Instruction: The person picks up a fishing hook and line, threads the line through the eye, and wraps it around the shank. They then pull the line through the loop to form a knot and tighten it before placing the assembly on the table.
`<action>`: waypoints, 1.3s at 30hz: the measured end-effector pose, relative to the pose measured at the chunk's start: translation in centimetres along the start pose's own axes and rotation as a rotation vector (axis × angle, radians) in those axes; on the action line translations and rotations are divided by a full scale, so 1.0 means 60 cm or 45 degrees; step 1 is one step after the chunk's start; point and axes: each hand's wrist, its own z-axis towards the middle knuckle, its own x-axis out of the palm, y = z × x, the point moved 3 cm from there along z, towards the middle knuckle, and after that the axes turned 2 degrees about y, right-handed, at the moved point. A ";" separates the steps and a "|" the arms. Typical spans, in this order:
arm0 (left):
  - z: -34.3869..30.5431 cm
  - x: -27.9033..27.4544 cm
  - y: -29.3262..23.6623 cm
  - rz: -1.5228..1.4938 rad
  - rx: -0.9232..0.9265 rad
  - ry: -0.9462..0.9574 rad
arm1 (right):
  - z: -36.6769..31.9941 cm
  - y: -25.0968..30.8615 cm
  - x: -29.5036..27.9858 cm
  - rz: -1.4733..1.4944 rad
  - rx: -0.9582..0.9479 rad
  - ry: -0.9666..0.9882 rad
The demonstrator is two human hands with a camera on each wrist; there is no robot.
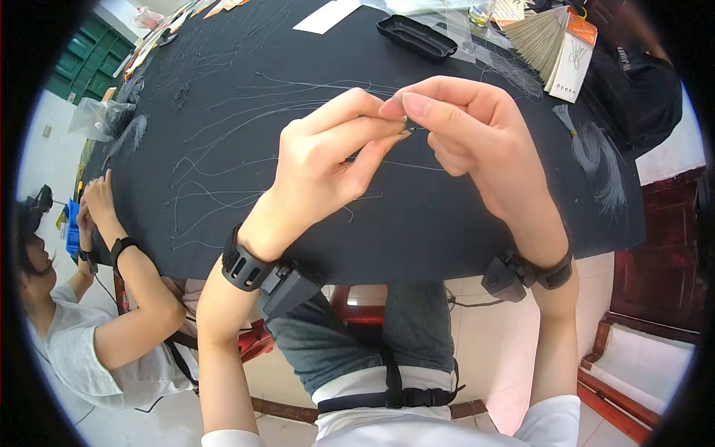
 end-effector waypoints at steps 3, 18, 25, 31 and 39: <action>-0.001 -0.001 -0.001 -0.006 -0.062 0.014 | -0.001 0.003 0.009 -0.053 -0.001 0.002; -0.003 0.004 0.003 -0.031 -0.006 0.025 | 0.016 -0.022 -0.016 0.160 0.110 -0.064; 0.001 0.000 0.001 -0.015 -0.006 -0.082 | 0.020 -0.035 -0.020 0.188 0.170 -0.065; 0.001 -0.009 0.004 0.016 -0.044 -0.124 | 0.020 -0.040 -0.016 0.205 0.216 -0.059; -0.003 -0.011 0.018 -0.021 -0.143 -0.226 | 0.019 -0.039 -0.007 0.178 0.244 -0.019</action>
